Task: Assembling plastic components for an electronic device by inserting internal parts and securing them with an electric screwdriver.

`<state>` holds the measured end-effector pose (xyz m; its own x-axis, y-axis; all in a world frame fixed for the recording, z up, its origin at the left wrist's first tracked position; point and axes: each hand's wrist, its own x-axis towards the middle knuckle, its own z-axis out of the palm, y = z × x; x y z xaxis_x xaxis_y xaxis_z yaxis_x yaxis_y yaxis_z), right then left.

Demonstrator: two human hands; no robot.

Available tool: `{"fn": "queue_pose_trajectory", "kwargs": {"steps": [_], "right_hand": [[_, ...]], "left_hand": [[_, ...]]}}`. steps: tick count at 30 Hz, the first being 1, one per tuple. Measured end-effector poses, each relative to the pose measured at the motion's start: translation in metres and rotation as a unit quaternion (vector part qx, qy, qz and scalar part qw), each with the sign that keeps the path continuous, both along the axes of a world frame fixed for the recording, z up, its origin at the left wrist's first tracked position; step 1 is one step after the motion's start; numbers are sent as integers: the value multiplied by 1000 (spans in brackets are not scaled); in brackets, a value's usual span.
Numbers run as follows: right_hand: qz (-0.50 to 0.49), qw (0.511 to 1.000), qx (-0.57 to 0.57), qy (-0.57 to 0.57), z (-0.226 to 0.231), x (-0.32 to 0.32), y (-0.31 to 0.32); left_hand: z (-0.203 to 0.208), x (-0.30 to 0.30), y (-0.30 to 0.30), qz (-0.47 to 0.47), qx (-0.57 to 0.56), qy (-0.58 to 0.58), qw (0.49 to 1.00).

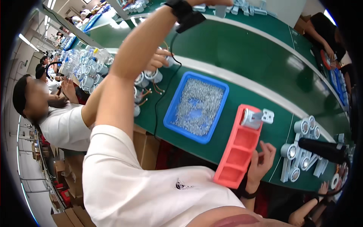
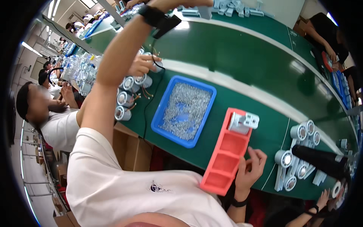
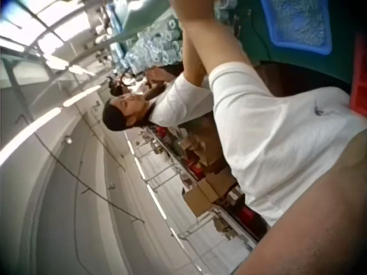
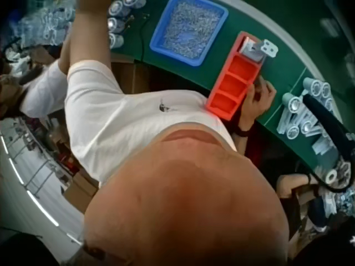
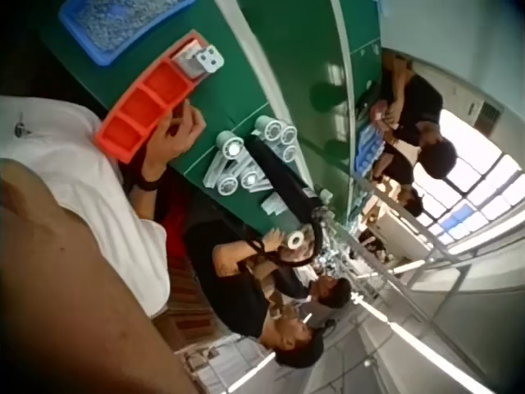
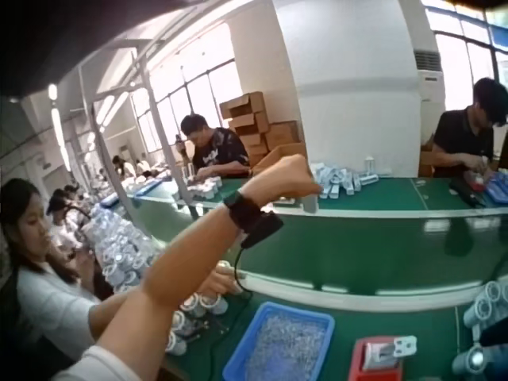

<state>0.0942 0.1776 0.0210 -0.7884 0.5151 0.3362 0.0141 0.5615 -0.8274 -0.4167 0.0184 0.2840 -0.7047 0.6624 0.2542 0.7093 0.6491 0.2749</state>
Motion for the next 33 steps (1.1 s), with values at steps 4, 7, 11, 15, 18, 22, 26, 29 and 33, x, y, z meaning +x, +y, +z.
{"fn": "queue_pose_trajectory", "kwargs": {"steps": [4,7,11,15,18,22,26,29,33], "right_hand": [[-32,986,134,98,47,3,5],[55,968,175,170,92,-16,-18],[170,959,174,148,119,-24,-56],[183,980,47,70,83,-8,-52],[148,983,-86,60,57,12,-27],[154,974,-160,46,23,14,-11],[181,966,-185,-5,3,20,-9],[179,969,-171,7,-3,18,-7],[171,972,-161,-1,0,20,0]], "left_hand": [[29,212,-24,-93,-10,-183,979],[19,289,-60,-124,56,-247,959],[-29,353,-78,-136,111,-500,848],[-87,345,-93,-179,132,-264,939],[-151,232,-132,38,14,149,988],[-207,141,-144,138,-146,76,977],[-232,128,-128,165,-181,107,964],[-231,129,-131,164,-190,111,962],[-213,144,-120,107,-187,90,972]]}}
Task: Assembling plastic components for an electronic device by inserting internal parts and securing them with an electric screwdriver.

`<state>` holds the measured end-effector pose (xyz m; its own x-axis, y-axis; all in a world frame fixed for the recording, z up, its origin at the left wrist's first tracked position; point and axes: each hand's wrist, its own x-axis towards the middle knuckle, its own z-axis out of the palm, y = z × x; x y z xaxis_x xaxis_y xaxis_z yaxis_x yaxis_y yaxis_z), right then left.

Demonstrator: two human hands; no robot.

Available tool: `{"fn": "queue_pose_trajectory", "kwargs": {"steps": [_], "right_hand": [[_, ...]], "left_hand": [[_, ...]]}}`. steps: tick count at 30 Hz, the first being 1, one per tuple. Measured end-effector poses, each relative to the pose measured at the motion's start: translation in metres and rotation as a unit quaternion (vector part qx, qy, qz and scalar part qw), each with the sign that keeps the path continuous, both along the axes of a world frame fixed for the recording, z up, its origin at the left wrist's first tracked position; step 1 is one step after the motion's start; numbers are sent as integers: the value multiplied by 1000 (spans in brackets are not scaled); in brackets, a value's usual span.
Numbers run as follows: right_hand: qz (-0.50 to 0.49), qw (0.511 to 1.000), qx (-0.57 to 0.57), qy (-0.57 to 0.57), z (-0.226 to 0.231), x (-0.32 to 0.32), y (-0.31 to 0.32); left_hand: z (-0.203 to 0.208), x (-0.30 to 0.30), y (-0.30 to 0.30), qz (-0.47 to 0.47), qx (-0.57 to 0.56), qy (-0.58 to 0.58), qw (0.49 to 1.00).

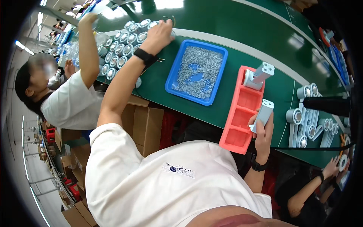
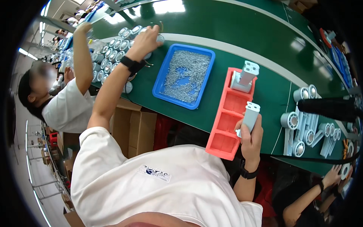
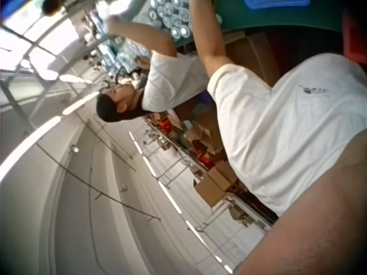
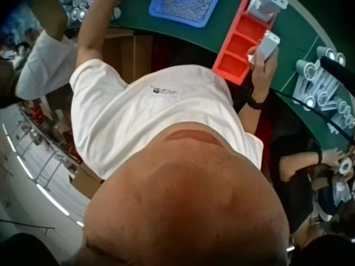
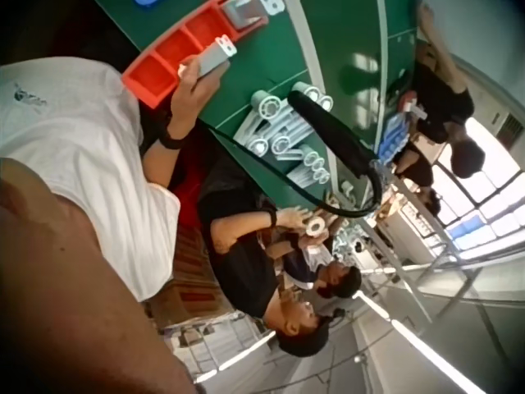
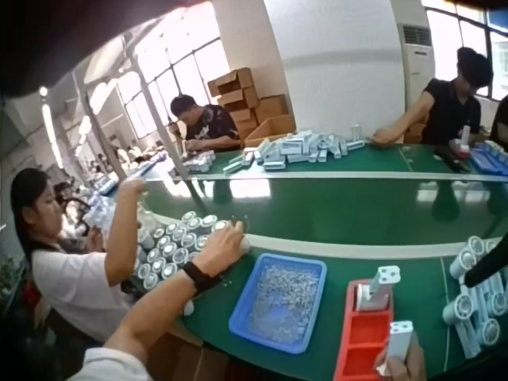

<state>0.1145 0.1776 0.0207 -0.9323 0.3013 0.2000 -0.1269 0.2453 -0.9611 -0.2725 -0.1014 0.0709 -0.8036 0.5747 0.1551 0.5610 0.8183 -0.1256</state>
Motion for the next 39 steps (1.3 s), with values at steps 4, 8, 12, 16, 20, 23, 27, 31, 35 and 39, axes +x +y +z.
{"fn": "queue_pose_trajectory", "kwargs": {"steps": [4,8,12,16,20,23,27,31,35,39], "right_hand": [[2,992,-110,-66,12,-6,-1],[9,974,-215,-65,5,5,12],[2,967,-249,-55,4,11,11],[3,968,-242,-70,0,18,17],[-31,969,-233,-75,0,20,15],[-66,969,-228,-64,2,19,17],[-110,968,-225,-18,10,6,18],[-104,969,-221,31,27,-19,13],[-67,977,-199,35,37,-37,19],[-40,986,-154,40,46,-45,23]], "left_hand": [[55,78,-1,-65,199,-98,973],[37,203,32,-93,474,-441,757],[-4,253,97,-194,484,-338,783],[-39,252,132,-216,428,-283,831],[-35,247,124,-212,357,-235,879],[-23,247,123,-211,354,-241,878],[-24,237,126,-262,384,-277,841],[-31,231,132,-220,492,-476,695],[-18,226,132,-165,502,-559,639],[-22,227,133,-202,492,-488,692]]}}
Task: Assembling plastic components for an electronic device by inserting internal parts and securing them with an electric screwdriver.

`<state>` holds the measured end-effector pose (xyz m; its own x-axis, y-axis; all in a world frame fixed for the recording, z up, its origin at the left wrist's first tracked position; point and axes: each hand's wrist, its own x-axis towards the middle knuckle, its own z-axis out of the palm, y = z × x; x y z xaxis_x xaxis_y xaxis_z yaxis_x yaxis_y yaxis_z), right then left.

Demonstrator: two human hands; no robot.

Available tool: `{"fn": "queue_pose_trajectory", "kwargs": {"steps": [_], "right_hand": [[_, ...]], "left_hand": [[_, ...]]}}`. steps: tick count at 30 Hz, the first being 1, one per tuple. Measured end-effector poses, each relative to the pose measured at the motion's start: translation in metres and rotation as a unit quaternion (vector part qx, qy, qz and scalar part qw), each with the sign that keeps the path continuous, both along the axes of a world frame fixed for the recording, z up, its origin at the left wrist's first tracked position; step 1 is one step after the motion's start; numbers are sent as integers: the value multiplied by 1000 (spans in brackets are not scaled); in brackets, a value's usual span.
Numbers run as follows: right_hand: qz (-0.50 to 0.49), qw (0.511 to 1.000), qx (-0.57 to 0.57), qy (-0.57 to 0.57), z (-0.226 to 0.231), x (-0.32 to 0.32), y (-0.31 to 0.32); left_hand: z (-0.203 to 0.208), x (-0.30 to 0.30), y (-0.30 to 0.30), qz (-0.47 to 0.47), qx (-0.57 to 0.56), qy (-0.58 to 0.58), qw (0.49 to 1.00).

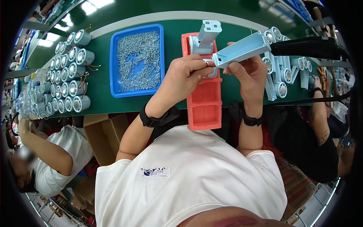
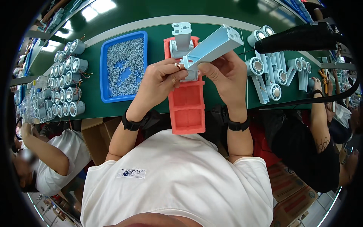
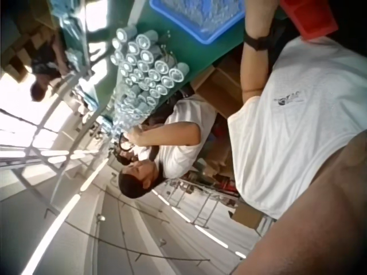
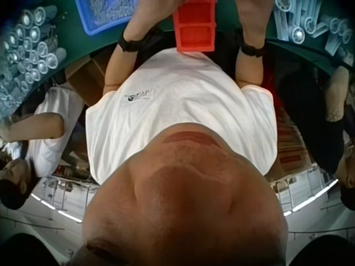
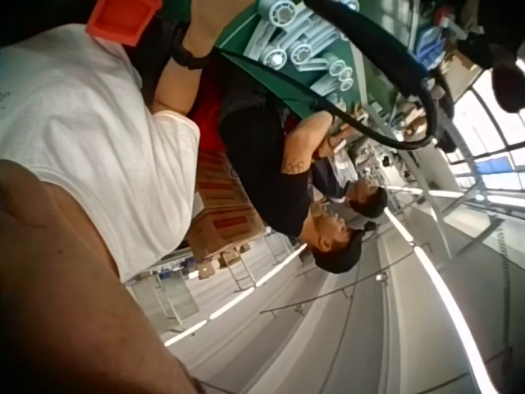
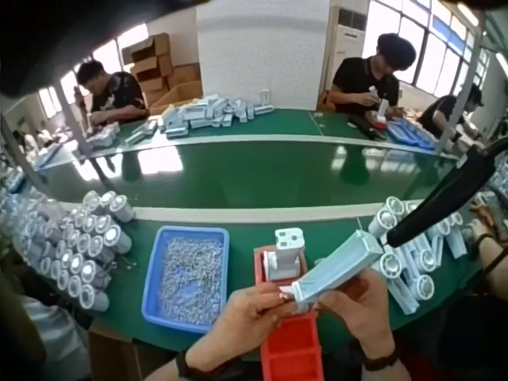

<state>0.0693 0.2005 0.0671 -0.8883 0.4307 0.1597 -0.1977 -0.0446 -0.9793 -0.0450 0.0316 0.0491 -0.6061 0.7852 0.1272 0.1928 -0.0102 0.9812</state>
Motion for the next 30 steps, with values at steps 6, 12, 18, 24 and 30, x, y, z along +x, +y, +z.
{"fn": "queue_pose_trajectory", "kwargs": {"steps": [6,12,18,24,30], "right_hand": [[11,982,188,-18,26,-8,-1],[38,955,276,-101,30,-8,-5],[29,981,186,-44,-6,1,-16],[-11,919,394,-5,-17,-2,-18],[-34,880,472,-45,-3,2,-27]], "left_hand": [[1,0,2,-1,-8,45,999],[-5,0,1,2,21,69,997],[-3,6,-17,41,-14,133,990],[-22,3,-18,53,-60,177,981],[-30,-3,-18,39,-31,224,973]]}}
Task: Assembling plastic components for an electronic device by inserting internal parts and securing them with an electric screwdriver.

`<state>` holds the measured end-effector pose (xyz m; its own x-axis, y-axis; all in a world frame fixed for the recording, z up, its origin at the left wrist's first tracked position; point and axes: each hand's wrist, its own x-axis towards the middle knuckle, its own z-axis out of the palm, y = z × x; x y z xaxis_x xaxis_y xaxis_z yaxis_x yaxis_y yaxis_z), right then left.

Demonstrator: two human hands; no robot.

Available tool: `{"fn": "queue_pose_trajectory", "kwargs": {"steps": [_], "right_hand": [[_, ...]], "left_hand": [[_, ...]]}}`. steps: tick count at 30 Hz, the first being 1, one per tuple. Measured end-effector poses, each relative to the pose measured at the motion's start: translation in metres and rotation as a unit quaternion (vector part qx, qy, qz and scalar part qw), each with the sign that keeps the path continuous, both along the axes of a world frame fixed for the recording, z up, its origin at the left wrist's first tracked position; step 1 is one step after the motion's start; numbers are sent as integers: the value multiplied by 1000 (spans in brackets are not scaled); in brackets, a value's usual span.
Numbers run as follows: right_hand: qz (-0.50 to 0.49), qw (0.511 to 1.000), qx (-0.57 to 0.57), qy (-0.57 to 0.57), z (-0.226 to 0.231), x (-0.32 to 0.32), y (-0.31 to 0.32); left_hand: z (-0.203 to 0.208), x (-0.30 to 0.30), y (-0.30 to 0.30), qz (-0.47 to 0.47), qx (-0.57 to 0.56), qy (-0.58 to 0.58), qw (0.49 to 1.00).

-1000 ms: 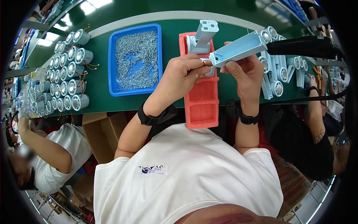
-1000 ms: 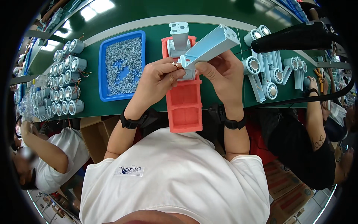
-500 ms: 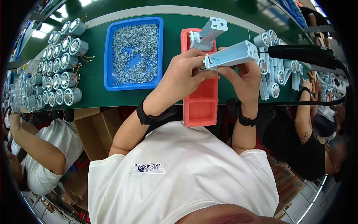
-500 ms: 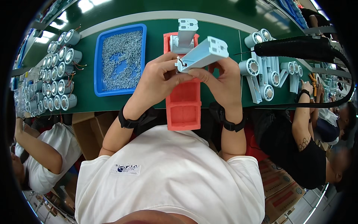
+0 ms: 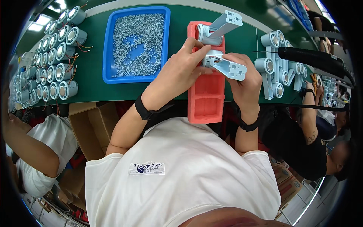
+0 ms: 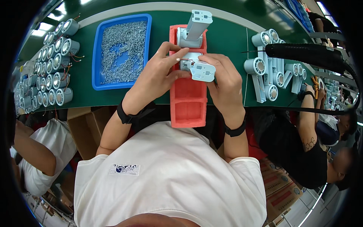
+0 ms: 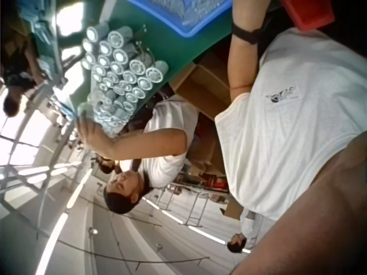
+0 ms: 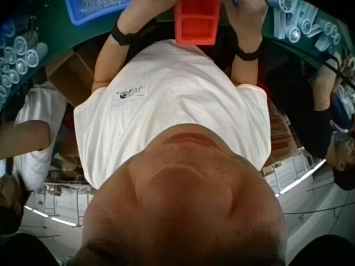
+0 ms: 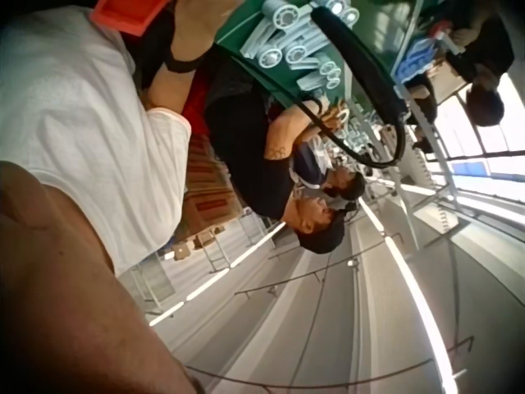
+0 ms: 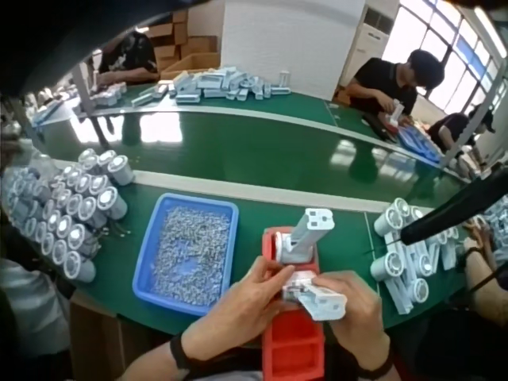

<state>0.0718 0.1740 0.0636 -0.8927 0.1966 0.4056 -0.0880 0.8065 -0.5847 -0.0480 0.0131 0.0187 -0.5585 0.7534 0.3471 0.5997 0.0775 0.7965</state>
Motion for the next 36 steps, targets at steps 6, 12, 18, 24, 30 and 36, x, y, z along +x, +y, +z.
{"fn": "queue_pose_trajectory", "kwargs": {"steps": [6,12,18,24,30,36], "right_hand": [[44,997,61,-27,13,-5,8],[52,994,79,-46,21,-11,0],[46,998,47,-22,11,-10,2],[37,998,43,-2,9,-7,0],[29,997,-63,32,-14,-9,4],[-2,985,-113,130,-23,5,-6]], "left_hand": [[5,-3,1,-26,-3,-19,999],[-2,3,-2,10,10,-3,1000],[-5,-3,-1,-10,20,-31,999],[-5,-1,-2,-14,20,-31,999],[4,1,-3,-8,-20,-33,999],[10,1,-9,6,-5,74,997]]}}
